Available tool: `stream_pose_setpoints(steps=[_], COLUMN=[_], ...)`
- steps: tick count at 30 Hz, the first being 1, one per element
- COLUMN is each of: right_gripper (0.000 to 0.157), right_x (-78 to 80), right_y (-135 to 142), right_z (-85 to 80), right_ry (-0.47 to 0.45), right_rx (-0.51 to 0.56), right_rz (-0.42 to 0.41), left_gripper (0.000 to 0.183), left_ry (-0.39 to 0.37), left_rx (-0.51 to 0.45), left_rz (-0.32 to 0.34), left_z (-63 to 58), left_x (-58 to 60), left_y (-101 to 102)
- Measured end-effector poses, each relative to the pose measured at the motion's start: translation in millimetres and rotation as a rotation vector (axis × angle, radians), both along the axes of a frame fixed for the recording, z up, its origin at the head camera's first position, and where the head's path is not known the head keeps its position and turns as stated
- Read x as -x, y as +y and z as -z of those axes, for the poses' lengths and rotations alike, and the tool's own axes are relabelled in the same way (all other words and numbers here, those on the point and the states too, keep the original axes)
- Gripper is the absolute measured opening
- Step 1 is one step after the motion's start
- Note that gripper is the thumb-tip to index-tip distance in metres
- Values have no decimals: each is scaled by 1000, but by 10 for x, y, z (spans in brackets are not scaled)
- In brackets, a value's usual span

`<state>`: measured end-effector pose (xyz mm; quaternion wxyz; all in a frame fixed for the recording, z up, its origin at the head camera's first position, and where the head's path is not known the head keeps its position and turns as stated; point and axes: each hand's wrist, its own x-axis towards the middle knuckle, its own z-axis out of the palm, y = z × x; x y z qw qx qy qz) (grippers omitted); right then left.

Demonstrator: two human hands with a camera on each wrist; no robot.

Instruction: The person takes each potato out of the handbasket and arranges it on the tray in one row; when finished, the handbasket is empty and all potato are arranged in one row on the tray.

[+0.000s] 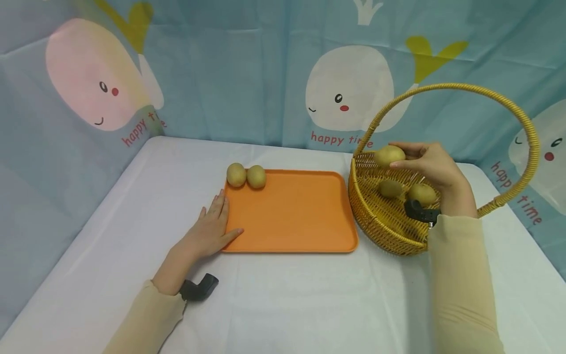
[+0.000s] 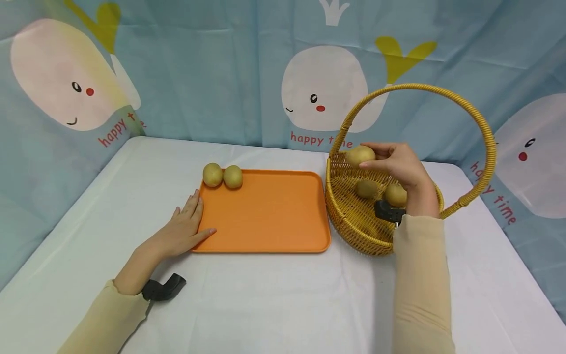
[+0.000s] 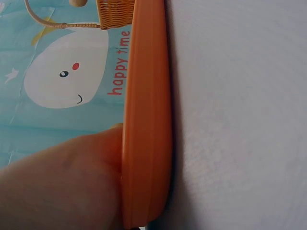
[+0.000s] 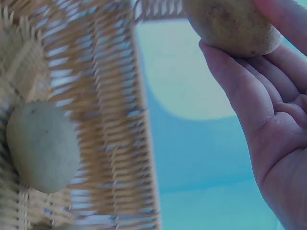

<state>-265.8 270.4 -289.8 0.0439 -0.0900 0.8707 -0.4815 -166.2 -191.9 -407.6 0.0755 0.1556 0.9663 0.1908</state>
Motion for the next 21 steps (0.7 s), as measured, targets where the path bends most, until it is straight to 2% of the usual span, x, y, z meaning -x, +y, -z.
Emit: stream_pose_setpoints(steps=[9,16,21], right_gripper=[50,49,48], right_x=[-183,-261,-245], right_y=[-311,-570,-726], right_z=[-172,-202,-165], right_ry=[137,181,182], right_rx=[88,397,451], right_rz=[-17,-111,-126], left_gripper=[84,83,83], left_ry=[1,13,12], left_rx=[6,11,6], left_rz=[0,-1,0], left_z=[-17,-20,-24], left_x=[-8,-4,0], left_y=[2,2,3])
